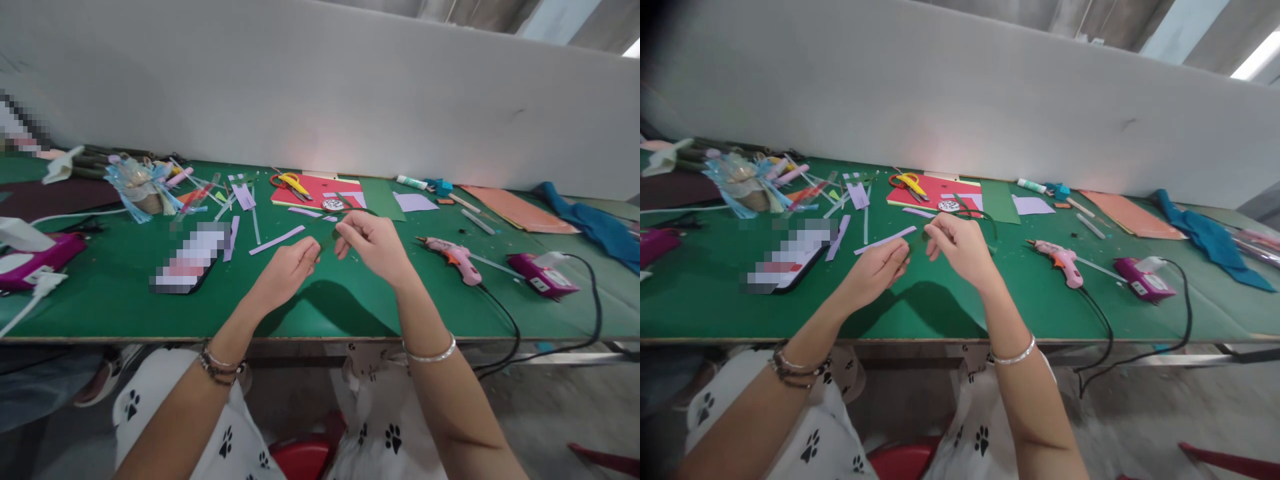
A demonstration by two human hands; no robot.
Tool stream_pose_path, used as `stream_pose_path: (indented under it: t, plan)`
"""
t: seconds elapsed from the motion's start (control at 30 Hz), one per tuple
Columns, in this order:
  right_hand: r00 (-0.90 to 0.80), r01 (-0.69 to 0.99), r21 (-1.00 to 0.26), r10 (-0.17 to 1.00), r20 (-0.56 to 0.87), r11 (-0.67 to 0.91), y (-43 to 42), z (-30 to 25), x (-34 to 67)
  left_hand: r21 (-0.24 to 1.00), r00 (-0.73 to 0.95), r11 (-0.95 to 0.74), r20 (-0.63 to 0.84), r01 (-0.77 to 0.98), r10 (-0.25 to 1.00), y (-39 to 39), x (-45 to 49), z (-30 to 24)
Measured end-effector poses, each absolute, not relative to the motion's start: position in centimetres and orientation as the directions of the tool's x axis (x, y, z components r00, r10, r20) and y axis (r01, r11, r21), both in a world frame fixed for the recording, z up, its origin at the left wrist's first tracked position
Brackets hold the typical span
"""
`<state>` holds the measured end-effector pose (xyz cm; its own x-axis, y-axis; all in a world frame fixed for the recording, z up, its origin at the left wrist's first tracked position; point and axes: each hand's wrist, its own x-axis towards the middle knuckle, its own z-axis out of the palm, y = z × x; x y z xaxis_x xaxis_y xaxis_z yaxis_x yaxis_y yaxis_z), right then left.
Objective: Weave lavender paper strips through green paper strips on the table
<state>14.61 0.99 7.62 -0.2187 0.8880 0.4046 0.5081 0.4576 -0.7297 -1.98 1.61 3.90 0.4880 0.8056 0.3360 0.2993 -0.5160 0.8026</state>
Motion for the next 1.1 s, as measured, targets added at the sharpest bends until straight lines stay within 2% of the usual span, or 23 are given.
stream_pose_path:
  t: [0.13,0.33,0.43,0.57,0.67,0.77,0.93,1.03,1.1]
  plan:
    - [-0.224,0.621,-0.635,0.88,0.419,0.46,0.6,8.1,14.6,0.891,0.533,-0.417,0.268,0.179,0.803,1.8,-1.8,3.3]
    - [-0.225,0.715,-0.521,0.859,0.459,0.466,0.7,8.2,15.6,0.95,0.646,-0.276,0.121,0.144,0.754,2.3,-2.6,3.3]
    - [-0.169,0.717,-0.531,0.851,0.496,0.452,1.1,7.9,16.1,0.955,0.672,-0.237,0.056,0.18,0.738,2.4,-3.1,3.6]
    - [-0.129,0.714,-0.565,0.871,0.474,0.414,1.6,7.5,16.4,0.938,0.649,-0.248,0.034,0.241,0.76,2.7,-3.6,3.7]
    - [-0.127,0.784,-0.504,0.889,0.441,0.362,2.0,7.1,16.6,0.911,0.631,-0.267,0.012,0.313,0.776,2.9,-3.9,3.7]
    - [-0.181,0.885,-0.358,0.928,0.326,0.298,2.6,6.4,16.9,0.855,0.623,-0.234,-0.125,0.462,0.773,3.0,-4.1,3.7]
    - [-0.224,0.952,-0.217,0.974,-0.008,0.217,3.6,4.4,16.8,0.686,0.585,-0.186,-0.41,0.703,0.7,2.9,-4.3,3.9]
    - [-0.218,0.969,-0.136,0.973,-0.077,0.207,3.9,3.4,16.6,0.541,0.462,-0.152,-0.501,0.827,0.732,2.7,-4.5,4.1]
    - [-0.21,0.973,-0.11,0.974,-0.08,0.201,4.1,2.9,16.6,0.384,0.363,-0.172,-0.506,0.907,0.782,2.6,-4.9,4.5]
